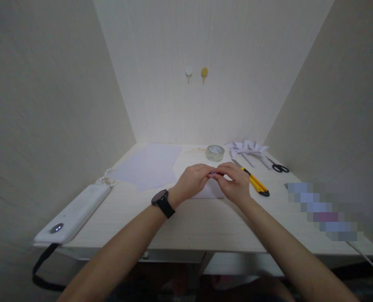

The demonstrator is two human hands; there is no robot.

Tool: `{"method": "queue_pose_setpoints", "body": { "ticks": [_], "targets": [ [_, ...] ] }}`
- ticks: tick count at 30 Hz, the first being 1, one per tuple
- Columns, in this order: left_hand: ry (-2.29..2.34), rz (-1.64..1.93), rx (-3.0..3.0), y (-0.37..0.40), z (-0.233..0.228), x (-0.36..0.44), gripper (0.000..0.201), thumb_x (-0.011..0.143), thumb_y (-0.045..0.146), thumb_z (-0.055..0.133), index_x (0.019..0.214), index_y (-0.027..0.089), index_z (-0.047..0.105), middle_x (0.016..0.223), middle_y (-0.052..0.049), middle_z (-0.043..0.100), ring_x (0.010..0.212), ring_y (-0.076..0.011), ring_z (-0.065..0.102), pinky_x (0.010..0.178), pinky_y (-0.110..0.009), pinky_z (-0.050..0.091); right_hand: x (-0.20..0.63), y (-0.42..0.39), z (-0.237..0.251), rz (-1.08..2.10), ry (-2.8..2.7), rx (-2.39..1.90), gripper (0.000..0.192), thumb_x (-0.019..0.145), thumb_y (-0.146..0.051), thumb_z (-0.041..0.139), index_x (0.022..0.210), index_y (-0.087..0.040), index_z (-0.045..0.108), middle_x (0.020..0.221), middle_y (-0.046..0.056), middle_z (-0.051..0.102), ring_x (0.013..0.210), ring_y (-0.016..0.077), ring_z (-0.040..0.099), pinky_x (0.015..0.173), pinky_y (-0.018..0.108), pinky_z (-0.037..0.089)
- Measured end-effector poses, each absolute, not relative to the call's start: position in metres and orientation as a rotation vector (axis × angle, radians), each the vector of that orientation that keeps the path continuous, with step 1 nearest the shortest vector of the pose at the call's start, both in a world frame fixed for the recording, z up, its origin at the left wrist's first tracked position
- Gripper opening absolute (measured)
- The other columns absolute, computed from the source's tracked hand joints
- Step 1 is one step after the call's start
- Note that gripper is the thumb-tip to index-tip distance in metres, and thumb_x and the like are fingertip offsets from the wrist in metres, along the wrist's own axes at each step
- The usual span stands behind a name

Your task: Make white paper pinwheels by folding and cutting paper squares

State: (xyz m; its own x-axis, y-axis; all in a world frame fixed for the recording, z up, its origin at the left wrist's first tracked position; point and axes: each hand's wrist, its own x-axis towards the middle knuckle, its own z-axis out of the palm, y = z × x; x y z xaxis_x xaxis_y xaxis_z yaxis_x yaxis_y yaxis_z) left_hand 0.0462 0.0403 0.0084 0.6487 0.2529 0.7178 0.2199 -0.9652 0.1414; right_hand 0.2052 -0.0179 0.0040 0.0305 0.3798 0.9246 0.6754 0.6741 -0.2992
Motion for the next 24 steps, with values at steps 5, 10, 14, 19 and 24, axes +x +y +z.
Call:
{"method": "queue_pose_setpoints", "body": {
  "ticks": [5,10,14,19,24],
  "targets": [
    [0.442,1.267,2.825,0.042,0.0071,0.0466,0.021,0.095,0.018,0.049,0.103,0.015,0.067,0.099,-0.008,0.074,0.095,-0.0194,0.069,0.087,-0.035,0.055,0.2051,-0.0181,0.0041,-0.278,-1.589,-0.893,0.008,0.082,-0.024,0.07,0.075,-0.023,0.073,0.073,0.005,0.071,0.068,0.0178,0.066,0.064,0.031,0.055],
    [0.477,1.299,2.846,0.0427,0.0069,0.0463,0.019,0.095,0.02,0.05,0.099,0.014,0.068,0.095,-0.009,0.074,0.091,-0.0196,0.07,0.083,-0.034,0.056,0.2053,-0.0181,0.0038,-0.305,-1.604,-0.863,0.005,0.082,-0.021,0.071,0.079,-0.022,0.074,0.075,0.006,0.072,0.07,0.0179,0.067,0.065,0.031,0.055],
    [0.451,1.321,2.835,0.0421,0.0075,0.0461,0.02,0.094,0.019,0.05,0.101,0.014,0.068,0.097,-0.009,0.075,0.091,-0.0196,0.07,0.084,-0.034,0.056,0.2052,-0.018,0.0035,-0.317,-1.611,-0.841,0.004,0.081,-0.018,0.071,0.08,-0.02,0.074,0.076,0.007,0.072,0.069,0.0176,0.067,0.064,0.03,0.055],
    [0.4,1.319,2.801,0.0425,0.0078,0.046,0.023,0.093,0.016,0.05,0.106,0.015,0.069,0.102,-0.008,0.075,0.095,-0.0184,0.071,0.087,-0.034,0.056,0.2053,-0.0175,0.003,-0.301,-1.603,-0.868,0.006,0.081,-0.021,0.071,0.076,-0.023,0.074,0.074,0.005,0.072,0.068,0.0177,0.067,0.064,0.031,0.056],
    [0.382,1.342,2.801,0.0428,0.0087,0.046,0.024,0.093,0.015,0.05,0.105,0.015,0.07,0.101,-0.007,0.075,0.095,-0.0185,0.071,0.088,-0.034,0.056,0.2057,-0.0176,0.0024,-0.286,-1.606,-0.843,0.008,0.082,-0.021,0.069,0.076,-0.023,0.073,0.074,0.005,0.072,0.068,0.018,0.067,0.065,0.032,0.057]
  ]
}}
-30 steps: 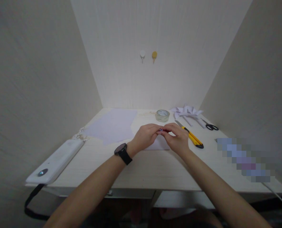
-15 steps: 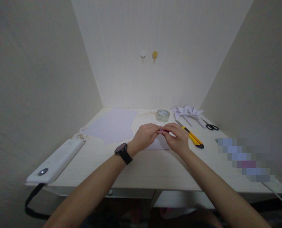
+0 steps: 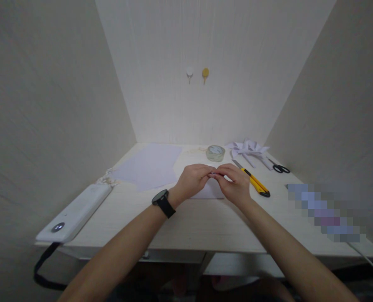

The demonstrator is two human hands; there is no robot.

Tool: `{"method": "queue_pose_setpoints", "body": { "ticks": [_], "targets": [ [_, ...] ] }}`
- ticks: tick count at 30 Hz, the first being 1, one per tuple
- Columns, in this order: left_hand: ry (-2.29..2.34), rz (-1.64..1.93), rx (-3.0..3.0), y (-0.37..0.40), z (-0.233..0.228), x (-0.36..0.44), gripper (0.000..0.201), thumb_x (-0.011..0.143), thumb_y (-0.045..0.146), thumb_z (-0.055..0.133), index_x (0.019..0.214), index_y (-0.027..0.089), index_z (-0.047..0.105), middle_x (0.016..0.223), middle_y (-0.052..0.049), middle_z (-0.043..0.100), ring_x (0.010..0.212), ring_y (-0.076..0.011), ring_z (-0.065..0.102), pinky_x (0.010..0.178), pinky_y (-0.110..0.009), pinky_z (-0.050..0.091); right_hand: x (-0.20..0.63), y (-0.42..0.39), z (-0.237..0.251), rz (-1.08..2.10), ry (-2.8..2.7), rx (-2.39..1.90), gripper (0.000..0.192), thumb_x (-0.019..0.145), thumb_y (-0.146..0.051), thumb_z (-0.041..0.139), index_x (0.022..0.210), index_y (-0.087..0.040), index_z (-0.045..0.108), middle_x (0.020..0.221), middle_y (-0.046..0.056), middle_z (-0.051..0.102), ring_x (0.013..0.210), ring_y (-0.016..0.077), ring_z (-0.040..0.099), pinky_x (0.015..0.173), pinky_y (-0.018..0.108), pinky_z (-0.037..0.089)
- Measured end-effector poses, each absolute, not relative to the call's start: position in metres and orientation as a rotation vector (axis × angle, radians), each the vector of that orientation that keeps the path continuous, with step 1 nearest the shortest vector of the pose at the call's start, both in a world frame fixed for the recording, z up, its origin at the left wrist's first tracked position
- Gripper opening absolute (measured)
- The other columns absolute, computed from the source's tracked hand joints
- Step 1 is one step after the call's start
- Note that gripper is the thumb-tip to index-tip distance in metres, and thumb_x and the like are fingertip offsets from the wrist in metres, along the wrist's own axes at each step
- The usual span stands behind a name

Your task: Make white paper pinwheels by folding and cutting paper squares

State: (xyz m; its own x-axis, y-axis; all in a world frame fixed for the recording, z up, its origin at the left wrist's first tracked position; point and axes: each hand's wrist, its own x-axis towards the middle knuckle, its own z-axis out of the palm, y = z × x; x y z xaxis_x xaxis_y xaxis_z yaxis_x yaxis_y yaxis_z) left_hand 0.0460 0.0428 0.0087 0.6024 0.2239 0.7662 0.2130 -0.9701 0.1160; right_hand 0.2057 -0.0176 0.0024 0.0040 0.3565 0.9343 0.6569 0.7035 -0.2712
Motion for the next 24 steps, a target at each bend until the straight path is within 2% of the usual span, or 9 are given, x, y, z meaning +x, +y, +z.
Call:
{"method": "queue_pose_setpoints", "body": {
  "ticks": [5,11,15,20,24],
  "targets": [
    [0.424,1.342,2.774,0.042,0.008,0.048,0.022,0.095,0.021,0.051,0.103,0.016,0.071,0.1,-0.007,0.076,0.095,-0.0183,0.071,0.088,-0.034,0.056,0.204,-0.019,0.005,-0.284,-1.578,-0.91,0.011,0.083,-0.023,0.068,0.073,-0.023,0.072,0.074,0.004,0.072,0.069,0.0189,0.067,0.067,0.034,0.057],
    [0.443,1.393,2.568,0.04,0.01,0.05,0.019,0.094,0.024,0.056,0.101,0.017,0.072,0.098,-0.007,0.076,0.093,-0.0174,0.07,0.085,-0.03,0.055,0.202,-0.022,0.012,-0.202,-1.484,-0.956,0.014,0.083,-0.024,0.068,0.069,-0.023,0.067,0.07,0.002,0.068,0.067,0.017,0.063,0.062,0.03,0.053],
    [0.484,1.358,2.48,0.037,0.015,0.051,0.018,0.092,0.026,0.058,0.095,0.017,0.074,0.092,-0.006,0.075,0.086,-0.0164,0.07,0.079,-0.028,0.055,0.204,-0.019,0.01,-0.006,-1.417,-1.007,0.014,0.082,-0.027,0.068,0.07,-0.021,0.066,0.072,0.002,0.067,0.067,0.0155,0.062,0.058,0.027,0.051],
    [0.677,1.276,2.375,0.038,0.016,0.051,0.019,0.089,0.031,0.063,0.091,0.018,0.076,0.086,-0.004,0.076,0.076,-0.0161,0.07,0.072,-0.027,0.055,0.21,-0.007,-0.003,0.277,-1.276,-1.066,0.019,0.077,-0.037,0.072,0.075,-0.018,0.067,0.065,0.001,0.067,0.055,0.0138,0.059,0.052,0.026,0.049],
    [0.726,1.126,2.443,0.046,0.016,0.046,0.018,0.089,0.03,0.062,0.089,0.021,0.077,0.086,-0.002,0.077,0.077,-0.0163,0.071,0.07,-0.025,0.053,0.216,-0.001,-0.011,0.328,-1.383,-1.105,0.024,0.078,-0.041,0.07,0.074,-0.017,0.068,0.063,0.002,0.068,0.053,0.0146,0.06,0.052,0.026,0.049]
  ]
}}
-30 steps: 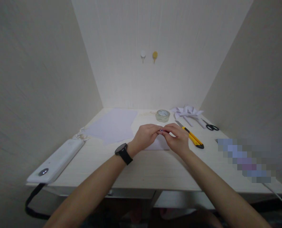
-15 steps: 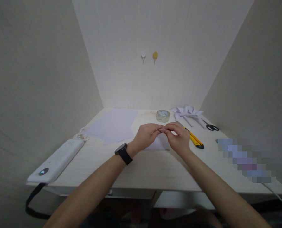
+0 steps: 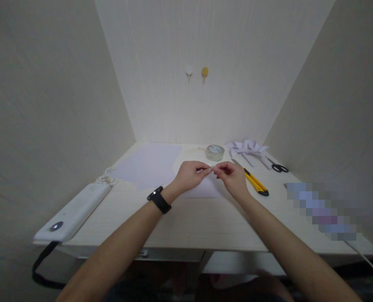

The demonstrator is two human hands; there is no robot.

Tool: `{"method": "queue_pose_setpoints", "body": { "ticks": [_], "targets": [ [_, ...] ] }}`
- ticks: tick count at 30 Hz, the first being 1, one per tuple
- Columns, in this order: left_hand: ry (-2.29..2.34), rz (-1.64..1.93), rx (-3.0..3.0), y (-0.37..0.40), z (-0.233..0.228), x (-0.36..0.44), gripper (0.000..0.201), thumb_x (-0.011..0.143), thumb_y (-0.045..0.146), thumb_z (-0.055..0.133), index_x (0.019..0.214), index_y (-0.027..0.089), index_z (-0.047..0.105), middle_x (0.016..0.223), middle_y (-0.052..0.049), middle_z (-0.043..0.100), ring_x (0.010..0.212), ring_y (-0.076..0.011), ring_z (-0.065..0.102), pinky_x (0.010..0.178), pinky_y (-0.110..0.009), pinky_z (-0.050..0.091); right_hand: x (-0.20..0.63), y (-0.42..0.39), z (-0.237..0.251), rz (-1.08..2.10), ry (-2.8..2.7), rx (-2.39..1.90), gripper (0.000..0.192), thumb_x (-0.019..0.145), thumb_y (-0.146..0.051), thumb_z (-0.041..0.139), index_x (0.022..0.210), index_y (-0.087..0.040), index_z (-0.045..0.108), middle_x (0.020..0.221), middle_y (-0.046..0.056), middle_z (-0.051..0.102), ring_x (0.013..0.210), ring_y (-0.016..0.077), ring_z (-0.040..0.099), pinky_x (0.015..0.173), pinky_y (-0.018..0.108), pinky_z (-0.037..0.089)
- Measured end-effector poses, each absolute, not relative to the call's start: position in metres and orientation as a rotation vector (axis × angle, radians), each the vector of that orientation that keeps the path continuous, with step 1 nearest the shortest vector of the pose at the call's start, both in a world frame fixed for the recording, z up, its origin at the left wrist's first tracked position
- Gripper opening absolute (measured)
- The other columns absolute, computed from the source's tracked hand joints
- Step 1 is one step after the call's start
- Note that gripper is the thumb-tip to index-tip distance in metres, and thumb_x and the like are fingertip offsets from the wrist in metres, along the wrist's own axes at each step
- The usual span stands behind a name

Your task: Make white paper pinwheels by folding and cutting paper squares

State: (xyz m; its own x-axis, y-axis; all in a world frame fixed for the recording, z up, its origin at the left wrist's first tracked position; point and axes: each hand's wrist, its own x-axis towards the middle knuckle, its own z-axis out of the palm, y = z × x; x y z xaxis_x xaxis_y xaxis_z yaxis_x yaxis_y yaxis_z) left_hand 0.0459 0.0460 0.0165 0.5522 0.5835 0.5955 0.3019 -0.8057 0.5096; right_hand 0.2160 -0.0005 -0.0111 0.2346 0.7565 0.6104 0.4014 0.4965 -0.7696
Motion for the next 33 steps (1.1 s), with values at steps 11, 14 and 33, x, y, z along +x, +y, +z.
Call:
{"method": "queue_pose_setpoints", "body": {
  "ticks": [11,14,33],
  "targets": [
    [0.856,0.734,2.877,0.055,0.018,0.033,0.019,0.085,0.026,0.061,0.089,0.025,0.079,0.08,-0.005,0.077,0.073,-0.0199,0.069,0.061,-0.026,0.045,0.22,-0.006,-0.014,0.067,-1.948,-1.273,0.015,0.087,-0.019,0.057,0.083,-0.019,0.072,0.072,0.003,0.072,0.065,0.0163,0.065,0.062,0.026,0.045],
    [0.873,0.692,2.948,0.052,0.018,0.034,0.02,0.082,0.022,0.06,0.087,0.026,0.079,0.078,-0.005,0.076,0.07,-0.02,0.069,0.059,-0.026,0.044,0.22,-0.008,-0.013,0.019,-2.089,-1.297,0.017,0.089,-0.02,0.055,0.087,-0.019,0.073,0.079,0.005,0.074,0.068,0.0168,0.066,0.062,0.026,0.044],
    [0.912,0.235,2.966,0.032,0.038,0.034,0.026,0.075,0.021,0.057,0.086,0.027,0.08,0.079,-0.005,0.076,0.076,-0.0218,0.068,0.062,-0.028,0.041,0.215,-0.018,0.005,0.6,-2.255,-1.294,0.025,0.078,-0.02,0.052,0.058,-0.014,0.067,0.05,-0.002,0.052,0.051,0.0091,0.041,0.053,0.024,0.027]
  ]
}}
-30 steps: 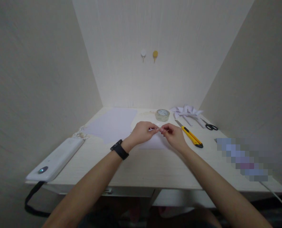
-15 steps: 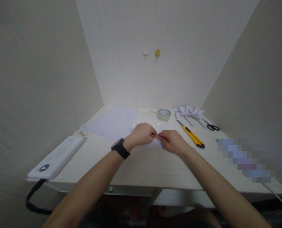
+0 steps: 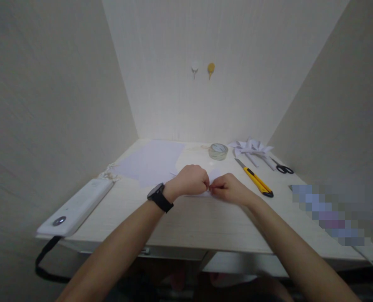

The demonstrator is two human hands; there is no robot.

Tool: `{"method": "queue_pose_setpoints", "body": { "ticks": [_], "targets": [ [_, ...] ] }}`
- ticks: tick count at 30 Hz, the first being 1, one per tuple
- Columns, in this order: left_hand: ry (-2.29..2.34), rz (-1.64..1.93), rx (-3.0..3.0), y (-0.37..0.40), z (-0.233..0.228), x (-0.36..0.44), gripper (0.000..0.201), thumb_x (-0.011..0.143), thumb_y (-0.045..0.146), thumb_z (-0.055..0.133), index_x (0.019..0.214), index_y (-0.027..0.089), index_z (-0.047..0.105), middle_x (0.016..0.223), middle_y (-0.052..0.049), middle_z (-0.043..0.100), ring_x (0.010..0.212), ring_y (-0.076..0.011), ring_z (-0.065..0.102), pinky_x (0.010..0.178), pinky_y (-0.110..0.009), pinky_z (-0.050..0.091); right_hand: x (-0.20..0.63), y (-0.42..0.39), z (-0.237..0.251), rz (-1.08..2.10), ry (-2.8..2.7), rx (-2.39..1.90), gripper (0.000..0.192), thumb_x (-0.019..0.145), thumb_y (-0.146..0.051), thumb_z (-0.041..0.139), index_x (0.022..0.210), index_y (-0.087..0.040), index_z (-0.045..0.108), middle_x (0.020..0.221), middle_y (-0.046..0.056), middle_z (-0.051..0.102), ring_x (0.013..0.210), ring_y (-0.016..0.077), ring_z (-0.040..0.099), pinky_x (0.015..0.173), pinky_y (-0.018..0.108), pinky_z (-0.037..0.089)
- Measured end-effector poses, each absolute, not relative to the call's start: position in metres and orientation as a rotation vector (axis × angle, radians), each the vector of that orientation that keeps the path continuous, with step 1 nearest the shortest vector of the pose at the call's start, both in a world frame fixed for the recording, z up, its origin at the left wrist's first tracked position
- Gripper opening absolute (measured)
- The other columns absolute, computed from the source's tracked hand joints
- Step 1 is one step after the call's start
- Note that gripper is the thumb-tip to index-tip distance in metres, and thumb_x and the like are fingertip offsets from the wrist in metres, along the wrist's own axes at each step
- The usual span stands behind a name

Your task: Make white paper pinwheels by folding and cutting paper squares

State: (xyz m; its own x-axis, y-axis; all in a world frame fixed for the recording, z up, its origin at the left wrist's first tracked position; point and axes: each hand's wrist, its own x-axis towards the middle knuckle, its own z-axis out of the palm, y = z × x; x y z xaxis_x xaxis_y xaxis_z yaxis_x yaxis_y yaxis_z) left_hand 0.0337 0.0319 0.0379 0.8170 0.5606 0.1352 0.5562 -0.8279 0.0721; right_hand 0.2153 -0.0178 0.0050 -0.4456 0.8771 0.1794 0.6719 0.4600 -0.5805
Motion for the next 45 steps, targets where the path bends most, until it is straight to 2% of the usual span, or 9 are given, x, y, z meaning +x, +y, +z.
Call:
{"method": "queue_pose_setpoints", "body": {
  "ticks": [5,10,17,20,23,29,33,37,45],
  "targets": [
    [0.842,0.191,2.876,0.032,0.044,0.032,0.021,0.073,0.02,0.063,0.083,0.026,0.081,0.077,-0.003,0.076,0.071,-0.0178,0.067,0.062,-0.025,0.041,0.222,-0.017,0.006,1.024,-2.119,-1.265,0.026,0.078,-0.031,0.057,0.067,-0.013,0.072,0.054,-0.001,0.055,0.052,0.0109,0.045,0.052,0.024,0.032],
    [0.768,0.156,2.78,0.03,0.048,0.034,0.018,0.07,0.019,0.068,0.08,0.026,0.081,0.073,-0.001,0.076,0.065,-0.0144,0.064,0.059,-0.023,0.039,0.223,-0.019,0.013,1.259,-2.044,-1.223,0.023,0.073,-0.028,0.06,0.072,-0.012,0.076,0.053,0.001,0.057,0.053,0.0124,0.05,0.054,0.025,0.038],
    [0.891,0.197,2.832,0.039,0.049,0.028,0.02,0.068,0.014,0.063,0.075,0.023,0.08,0.071,-0.004,0.075,0.066,-0.0171,0.065,0.058,-0.025,0.039,0.244,-0.016,0.012,1.094,-2.11,-1.398,0.022,0.072,-0.026,0.06,0.07,-0.012,0.078,0.05,0.001,0.057,0.048,0.0112,0.046,0.048,0.024,0.033],
    [0.926,0.21,2.822,0.045,0.045,0.024,0.019,0.07,0.017,0.063,0.077,0.022,0.08,0.074,-0.005,0.076,0.069,-0.0185,0.067,0.059,-0.026,0.04,0.244,-0.014,0.008,0.866,-2.087,-1.458,0.025,0.073,-0.027,0.06,0.079,-0.012,0.079,0.058,0.003,0.064,0.051,0.0117,0.048,0.05,0.024,0.033],
    [0.866,0.235,2.869,0.045,0.04,0.026,0.021,0.072,0.018,0.061,0.08,0.022,0.08,0.078,-0.005,0.076,0.07,-0.019,0.067,0.061,-0.026,0.041,0.231,-0.015,0.003,0.818,-2.107,-1.371,0.029,0.075,-0.029,0.061,0.091,-0.013,0.078,0.061,0.001,0.064,0.053,0.0111,0.046,0.05,0.023,0.032],
    [0.792,0.245,2.837,0.043,0.033,0.031,0.02,0.075,0.019,0.061,0.081,0.02,0.079,0.075,-0.006,0.075,0.065,-0.017,0.065,0.059,-0.025,0.04,0.218,-0.012,-0.008,0.767,-2.052,-1.398,0.02,0.076,-0.024,0.058,0.073,-0.014,0.074,0.059,0.002,0.065,0.051,0.0107,0.048,0.05,0.023,0.033],
    [0.807,0.227,2.825,0.045,0.032,0.03,0.019,0.075,0.019,0.062,0.083,0.02,0.079,0.077,-0.006,0.075,0.065,-0.0167,0.064,0.058,-0.025,0.039,0.222,-0.01,-0.011,0.747,-2.094,-1.389,0.021,0.079,-0.028,0.058,0.074,-0.014,0.073,0.061,0.003,0.066,0.052,0.0108,0.049,0.051,0.023,0.033],
    [0.753,0.21,2.9,0.044,0.03,0.031,0.019,0.076,0.017,0.06,0.082,0.021,0.078,0.074,-0.007,0.074,0.063,-0.0179,0.063,0.057,-0.026,0.037,0.219,-0.011,-0.011,0.645,-2.172,-1.384,0.024,0.081,-0.032,0.058,0.075,-0.015,0.072,0.055,0.0,0.059,0.051,0.0104,0.043,0.05,0.024,0.028],
    [0.719,0.226,3.047,0.037,0.028,0.031,0.02,0.078,0.018,0.055,0.077,0.019,0.075,0.074,-0.01,0.073,0.064,-0.0214,0.064,0.057,-0.029,0.038,0.214,-0.014,-0.008,0.617,-2.185,-1.381,0.02,0.078,-0.026,0.054,0.062,-0.016,0.062,0.053,-0.002,0.052,0.052,0.0101,0.04,0.051,0.025,0.027]
  ]
}}
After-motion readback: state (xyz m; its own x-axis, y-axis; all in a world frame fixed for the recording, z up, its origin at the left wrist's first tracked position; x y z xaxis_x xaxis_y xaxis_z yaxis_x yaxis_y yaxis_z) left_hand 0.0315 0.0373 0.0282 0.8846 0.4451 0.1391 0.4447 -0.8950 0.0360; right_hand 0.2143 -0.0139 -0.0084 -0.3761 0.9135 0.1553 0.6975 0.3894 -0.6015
